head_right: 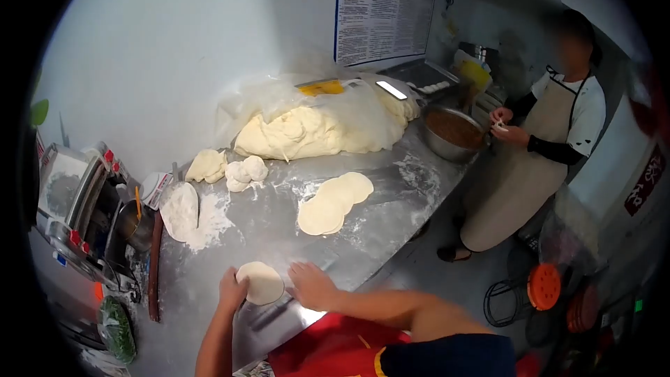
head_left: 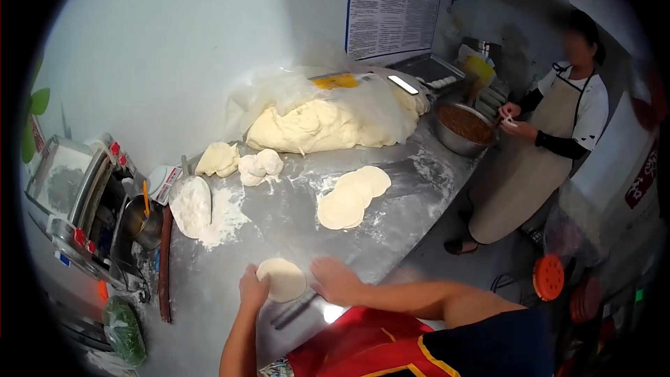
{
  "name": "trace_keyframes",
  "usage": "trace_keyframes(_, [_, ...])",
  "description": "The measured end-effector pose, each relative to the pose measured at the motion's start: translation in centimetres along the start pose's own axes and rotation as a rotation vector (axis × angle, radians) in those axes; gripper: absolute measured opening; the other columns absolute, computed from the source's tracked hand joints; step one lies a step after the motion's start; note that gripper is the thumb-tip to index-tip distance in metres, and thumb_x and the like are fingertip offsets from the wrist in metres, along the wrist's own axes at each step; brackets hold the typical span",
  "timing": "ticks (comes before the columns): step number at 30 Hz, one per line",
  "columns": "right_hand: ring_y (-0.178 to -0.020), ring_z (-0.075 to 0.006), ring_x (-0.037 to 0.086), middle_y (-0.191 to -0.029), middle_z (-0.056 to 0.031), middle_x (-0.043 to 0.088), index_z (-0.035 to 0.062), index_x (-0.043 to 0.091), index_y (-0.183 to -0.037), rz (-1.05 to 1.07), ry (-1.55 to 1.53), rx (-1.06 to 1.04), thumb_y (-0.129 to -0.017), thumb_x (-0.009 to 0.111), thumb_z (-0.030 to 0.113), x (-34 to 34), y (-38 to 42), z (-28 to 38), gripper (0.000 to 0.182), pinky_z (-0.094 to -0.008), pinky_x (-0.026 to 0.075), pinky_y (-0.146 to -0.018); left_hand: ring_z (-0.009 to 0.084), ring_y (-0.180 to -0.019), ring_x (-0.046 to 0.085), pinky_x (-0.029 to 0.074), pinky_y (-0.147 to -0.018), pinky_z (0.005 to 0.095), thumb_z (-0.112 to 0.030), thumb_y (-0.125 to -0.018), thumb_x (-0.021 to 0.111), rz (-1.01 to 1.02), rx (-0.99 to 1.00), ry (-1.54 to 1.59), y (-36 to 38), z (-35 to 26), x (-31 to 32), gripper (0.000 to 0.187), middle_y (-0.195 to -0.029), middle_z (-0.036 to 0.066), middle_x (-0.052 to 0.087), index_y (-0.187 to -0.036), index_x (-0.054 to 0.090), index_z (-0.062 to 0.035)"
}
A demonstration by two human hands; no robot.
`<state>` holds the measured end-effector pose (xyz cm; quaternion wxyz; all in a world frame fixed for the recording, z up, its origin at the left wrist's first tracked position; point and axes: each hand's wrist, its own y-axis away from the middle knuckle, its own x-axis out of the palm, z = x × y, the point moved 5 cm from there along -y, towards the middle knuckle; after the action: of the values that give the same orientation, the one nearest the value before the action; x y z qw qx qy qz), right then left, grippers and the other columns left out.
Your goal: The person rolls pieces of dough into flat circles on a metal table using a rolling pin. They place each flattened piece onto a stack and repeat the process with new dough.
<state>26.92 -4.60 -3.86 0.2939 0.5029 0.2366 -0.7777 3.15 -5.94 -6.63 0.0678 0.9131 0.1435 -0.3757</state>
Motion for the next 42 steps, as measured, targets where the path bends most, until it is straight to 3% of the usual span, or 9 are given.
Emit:
trace_keyframes(4, [-0.127,-0.0369,0.047,-0.135,-0.023,0.051,-0.0054,0.051,-0.128,-0.203,0.154,-0.004,-0.094,0.052,0.034,2.5,-2.4,-0.9,0.052,-0.0472,0.033,-0.109,0.0384,-0.085,0.066,0.051,-0.075,0.0458,-0.029,-0.08,0.07,0.368,0.061,0.071,0.8,-0.6,0.4,0.03,-0.087,0.021,0.068,-0.089,0.066,-0.0007])
trace_keyframes(9, [-0.128,-0.037,0.047,-0.141,-0.0242,0.048,-0.0037,0.05,-0.133,-0.2,0.172,0.053,-0.099,0.042,0.034,5.2,-14.1,-3.0,0.051,-0.0464,0.032,-0.111,0.0418,-0.09,0.065,0.05,-0.078,0.0523,-0.046,-0.083,0.065,-0.107,0.437,-0.116,-3.5,-0.7,4.0,0.041,-0.096,0.021,0.069,-0.092,0.068,-0.0057])
trace_keyframes(11, [-0.131,-0.0372,0.045,-0.145,-0.0239,0.045,-0.0028,0.047,-0.136,-0.126,0.212,-0.053,-0.1,0.04,0.034,5.1,-13.2,-2.6,0.052,-0.0446,0.032,-0.112,0.0377,-0.099,0.065,0.051,-0.083,0.049,-0.04,-0.083,0.066,0.285,0.037,-0.264,-3.2,-3.5,2.6,0.035,-0.106,0.017,0.069,-0.102,0.07,-0.0111])
trace_keyframes(15, [-0.132,-0.0371,0.044,-0.139,-0.0236,0.05,-0.0058,0.052,-0.129,-0.052,0.051,-0.045,-0.095,0.054,0.032,1.6,-1.9,0.1,0.051,-0.0488,0.033,-0.11,0.0375,-0.097,0.064,0.05,-0.084,0.0452,-0.027,-0.084,0.066,0.074,0.01,-0.11,-0.3,1.2,0.4,0.03,-0.101,0.022,0.068,-0.103,0.065,-0.0032])
trace_keyframes(19, [-0.133,-0.0357,0.044,-0.14,-0.0226,0.05,-0.0057,0.049,-0.133,-0.179,0.22,-0.135,-0.096,0.051,0.033,2.1,-2.1,0.2,0.053,-0.0501,0.032,-0.111,0.0199,-0.082,0.062,0.048,-0.076,0.0372,-0.024,-0.081,0.072,0.483,0.081,0.236,2.1,-0.7,-1.0,0.034,-0.091,0.014,0.07,-0.103,0.066,0.0015])
trace_keyframes(22, [-0.131,-0.0353,0.046,-0.138,-0.0236,0.052,-0.0044,0.051,-0.132,-0.203,0.302,-0.122,-0.099,0.045,0.033,3.4,-11.4,-0.4,0.051,-0.05,0.033,-0.11,0.0397,-0.088,0.065,0.049,-0.078,0.0472,-0.033,-0.081,0.071,0.357,0.124,-0.164,-1.4,-2.2,0.2,0.036,-0.091,0.025,0.068,-0.092,0.069,0.0017])
trace_keyframes(33, [-0.129,-0.0388,0.048,-0.137,-0.0271,0.051,-0.0073,0.051,-0.131,-0.12,0.169,-0.189,-0.097,0.051,0.032,2.2,-1.6,1.4,0.052,-0.0501,0.035,-0.108,0.0351,-0.091,0.066,0.05,-0.078,0.0439,-0.031,-0.086,0.069,0.409,-0.121,0.292,1.8,3.3,0.6,0.034,-0.101,0.017,0.07,-0.105,0.07,-0.0028])
trace_keyframes(36, [-0.13,-0.0365,0.046,-0.139,-0.0229,0.05,-0.0047,0.051,-0.131,-0.096,0.176,-0.1,-0.099,0.046,0.033,2.3,-10.0,2.5,0.05,-0.0491,0.035,-0.108,0.0346,-0.095,0.066,0.051,-0.081,0.0437,-0.035,-0.085,0.07,0.362,-0.057,-0.25,0.6,-2.3,-1.3,0.037,-0.104,0.017,0.07,-0.107,0.071,-0.0045])
trace_keyframes(42, [-0.129,-0.0362,0.047,-0.141,-0.0223,0.049,-0.0039,0.05,-0.133,-0.019,0.09,-0.17,-0.097,0.049,0.034,2.0,-6.8,2.9,0.052,-0.0474,0.036,-0.107,0.0345,-0.098,0.066,0.051,-0.084,0.0445,-0.041,-0.086,0.067,0.292,0.01,-0.252,0.9,-1.2,-2.2,0.04,-0.103,0.014,0.071,-0.11,0.07,-0.0077])
